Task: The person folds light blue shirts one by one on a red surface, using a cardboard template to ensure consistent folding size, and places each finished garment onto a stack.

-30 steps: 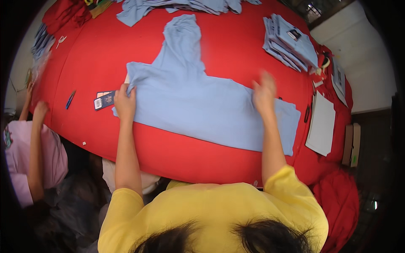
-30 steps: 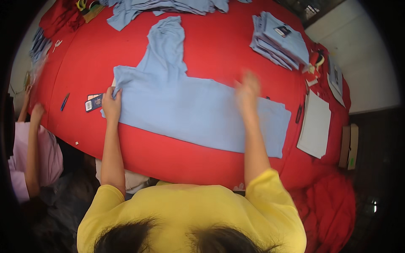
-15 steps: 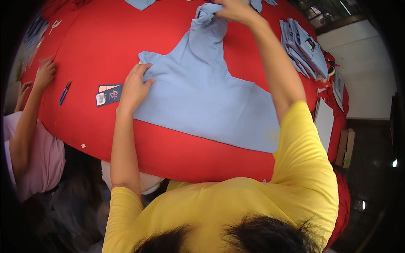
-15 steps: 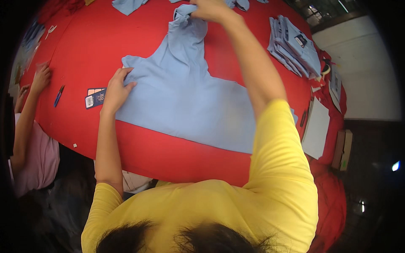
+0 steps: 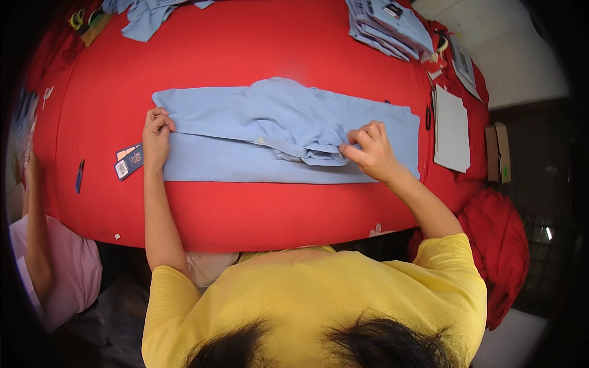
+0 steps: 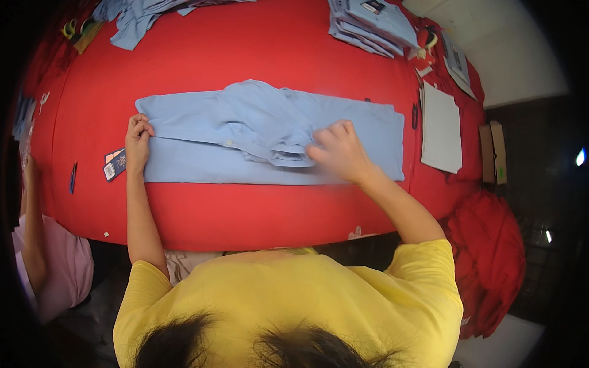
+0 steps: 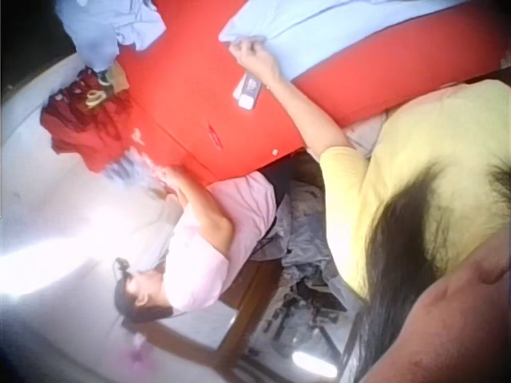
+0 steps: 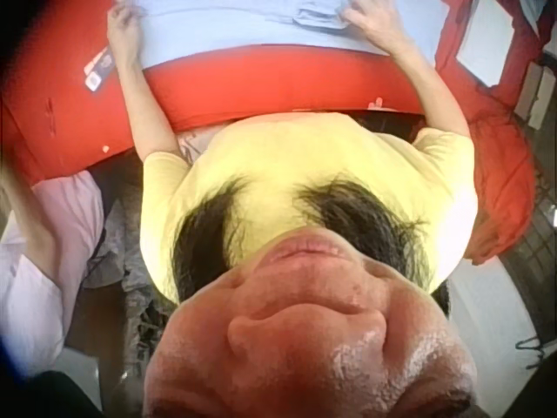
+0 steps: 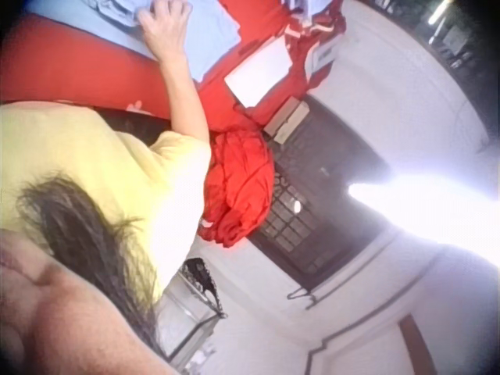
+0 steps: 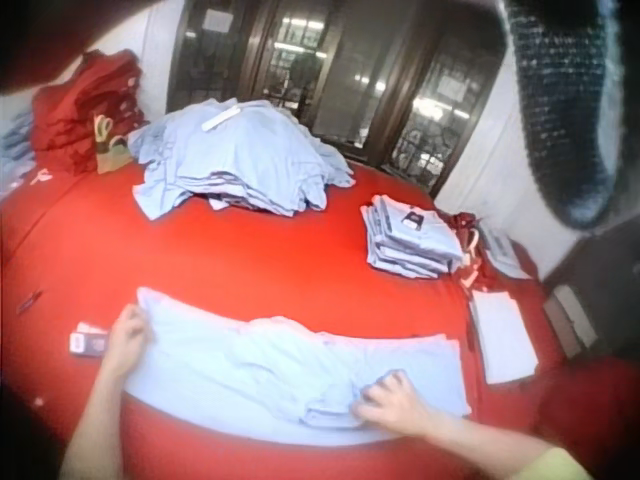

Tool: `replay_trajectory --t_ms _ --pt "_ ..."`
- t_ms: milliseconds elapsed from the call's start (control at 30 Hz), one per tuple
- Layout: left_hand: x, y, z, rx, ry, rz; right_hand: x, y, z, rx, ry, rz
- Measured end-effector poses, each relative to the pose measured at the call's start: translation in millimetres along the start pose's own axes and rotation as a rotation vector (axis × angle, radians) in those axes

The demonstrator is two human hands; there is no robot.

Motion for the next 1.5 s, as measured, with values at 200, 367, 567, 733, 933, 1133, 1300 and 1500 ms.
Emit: replay_trajectory --t_ms 200,367,567,733,933,1133,1300,1500 --pt "4.7 6.4 2.8 0.089 0.264 0.173 -23.7 -63.0 20.0 -0.253 0.149 0.081" --pt "-53.6 -7.0 -86.4 -0.236 0.773 0.172 -14.7 -187.7 -47.6 -1.227 -0.201 0.168" --pt "-239.0 -68.4 -140.0 -0.475 0.565 0.389 -46.5 -256.9 -66.2 -1.594 0.016 0.306" --pt "-260.8 -78.1 -126.5 -0.460 0.646 0.458 -39.6 -255.2 -87.5 -1.583 0.466 -0.080" --pt "-259.2 -88.1 -140.4 -0.174 0.454 0.503 30.3 -67.2 -23.4 -1.029 0.623 -0.203" --pt "-231.5 -64.1 -91.4 0.372 -0.424 0.083 23.7 -8.8 66.2 -0.403 0.752 -0.101" --pt "-236.4 -60.5 -125.8 0.014 0.006 0.096 -15.6 -74.6 6.4 -0.881 0.629 -0.103" --pt "-236.4 -36.6 -155.2 0.012 0.119 0.146 -54.0 -105.5 -20.8 -1.349 0.922 -0.042"
Point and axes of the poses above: each hand's wrist, its own y-axis towards the middle knuckle, its own x-axis out of the back of the hand, z = x × y, the point moved 4 cm from there along y, towards the middle knuckle, and after that the axes turned 10 degrees about -y, right-handed, at the moved point
